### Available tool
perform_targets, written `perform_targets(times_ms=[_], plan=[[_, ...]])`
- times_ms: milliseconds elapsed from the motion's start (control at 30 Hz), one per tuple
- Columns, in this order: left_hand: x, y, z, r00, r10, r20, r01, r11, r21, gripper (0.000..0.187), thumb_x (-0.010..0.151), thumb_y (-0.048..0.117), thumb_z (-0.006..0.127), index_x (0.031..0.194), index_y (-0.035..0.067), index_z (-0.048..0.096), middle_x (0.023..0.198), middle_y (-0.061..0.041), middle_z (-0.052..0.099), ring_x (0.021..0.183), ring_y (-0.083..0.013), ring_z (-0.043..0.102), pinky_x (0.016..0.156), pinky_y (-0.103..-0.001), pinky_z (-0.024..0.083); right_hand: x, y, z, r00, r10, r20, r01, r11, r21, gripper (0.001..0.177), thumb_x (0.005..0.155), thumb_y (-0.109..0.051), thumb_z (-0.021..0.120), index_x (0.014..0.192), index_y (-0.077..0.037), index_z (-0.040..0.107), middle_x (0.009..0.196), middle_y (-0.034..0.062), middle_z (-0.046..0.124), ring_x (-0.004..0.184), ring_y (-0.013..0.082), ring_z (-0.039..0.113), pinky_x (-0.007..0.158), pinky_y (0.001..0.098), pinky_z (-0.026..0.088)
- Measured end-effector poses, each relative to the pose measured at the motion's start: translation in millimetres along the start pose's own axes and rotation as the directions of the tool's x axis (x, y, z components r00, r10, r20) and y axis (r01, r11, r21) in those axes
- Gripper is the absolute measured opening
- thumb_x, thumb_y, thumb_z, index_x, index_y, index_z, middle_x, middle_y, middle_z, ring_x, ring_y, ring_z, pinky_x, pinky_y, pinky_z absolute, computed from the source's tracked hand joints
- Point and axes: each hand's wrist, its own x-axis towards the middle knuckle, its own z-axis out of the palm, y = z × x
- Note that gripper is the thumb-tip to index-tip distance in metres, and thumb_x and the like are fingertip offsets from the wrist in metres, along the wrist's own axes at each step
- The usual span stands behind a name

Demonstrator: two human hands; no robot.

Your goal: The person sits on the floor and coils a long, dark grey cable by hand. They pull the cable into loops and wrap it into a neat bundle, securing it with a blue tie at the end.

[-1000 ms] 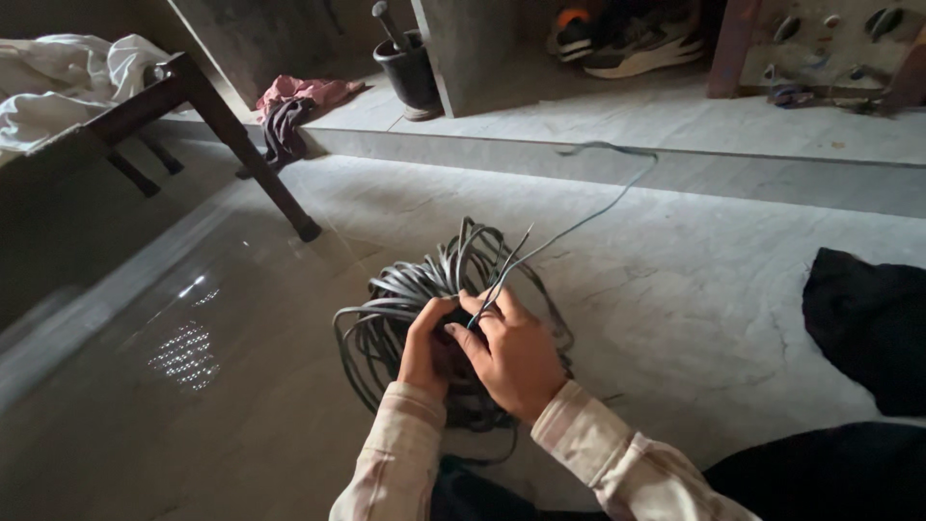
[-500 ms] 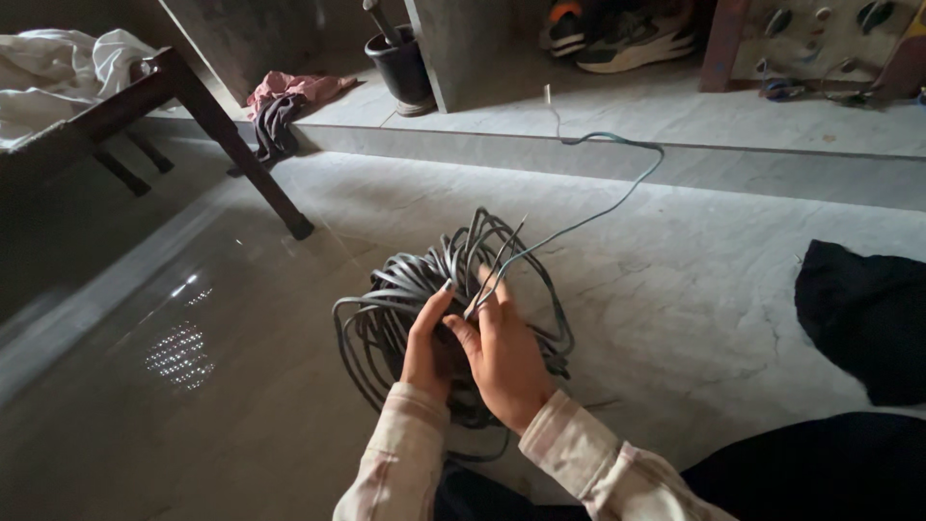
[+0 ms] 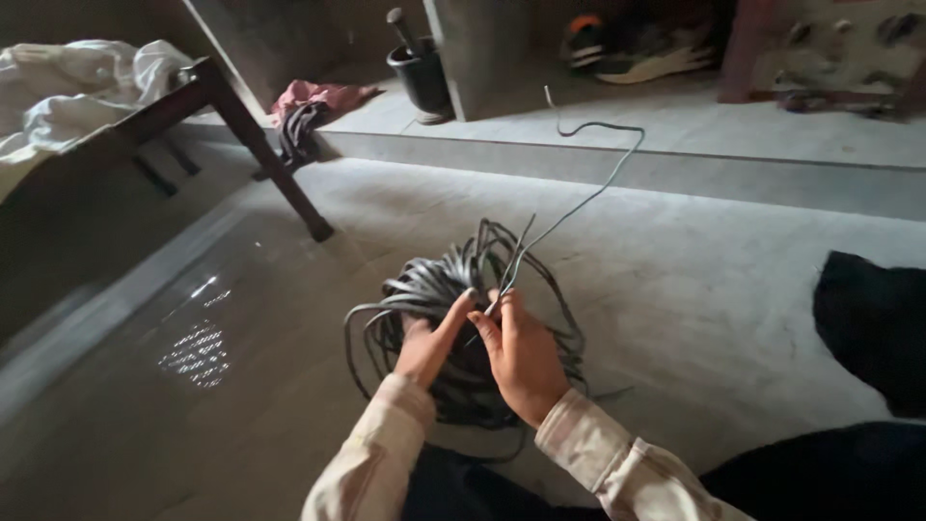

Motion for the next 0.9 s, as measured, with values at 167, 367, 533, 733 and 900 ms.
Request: perform_targets(times_ms=[167,367,533,733,900], plan=[[-13,1,9,0.808,-0.454,0.377,0.589,0.596,-0.546,0.059,0.088,0.036,0.074,0.131,-0.004,0.069,0.116,-0.014,0.077,0.103,-0.0241,0.073,0.083,-0.035,0.059,2,8,-11,0.987,0.15,0.052,-0.151,0.988,0.013,0.029,0.102,-0.029,0.06,0.101,-0.001,0.051,0.077,0.0177,0.071,0.075,0.0429,0.068,0.059,0.0488,0.05],[-9,3,5,0.705,-0.479,0.524,0.707,0.415,-0.572,0.043,0.084,0.035,0.066,0.119,0.01,0.073,0.106,-0.007,0.08,0.088,-0.0213,0.075,0.061,-0.037,0.056,33,23,-23,0.971,0.22,0.098,-0.237,0.947,0.219,0.03,0.103,-0.03,0.061,0.092,-0.003,0.055,0.076,0.0137,0.074,0.074,0.0259,0.075,0.06,0.0379,0.051],[-3,-45,22,0.8,-0.395,0.452,0.572,0.271,-0.774,0.03,0.088,0.025,0.07,0.111,0.006,0.07,0.103,-0.009,0.075,0.092,-0.025,0.072,0.081,-0.04,0.061,57,22,-45,0.939,0.206,0.276,-0.261,0.948,0.181,0.028,0.102,-0.027,0.061,0.094,0.0,0.059,0.082,0.0036,0.079,0.066,0.0186,0.061,0.063,0.0311,0.048],[6,-58,35,0.819,-0.31,0.484,0.556,0.216,-0.803,0.027,0.089,0.023,0.068,0.107,0.003,0.07,0.1,-0.013,0.075,0.091,-0.029,0.073,0.085,-0.044,0.059,89,28,-45,0.99,-0.015,0.141,-0.03,0.949,0.313,0.023,0.097,-0.017,0.069,0.095,0.007,0.069,0.103,0.0067,0.06,0.087,0.0162,0.073,0.075,0.0257,0.058],[3,-37,41,0.77,-0.345,0.536,0.612,0.165,-0.774,0.038,0.092,0.031,0.064,0.112,-0.001,0.071,0.106,-0.016,0.076,0.096,-0.0304,0.072,0.091,-0.045,0.057,94,68,-37,0.975,0.206,0.08,-0.219,0.856,0.469,0.019,0.092,-0.014,0.071,0.09,0.005,0.068,0.106,-0.0001,0.06,0.091,0.0127,0.073,0.083,0.0247,0.058]])
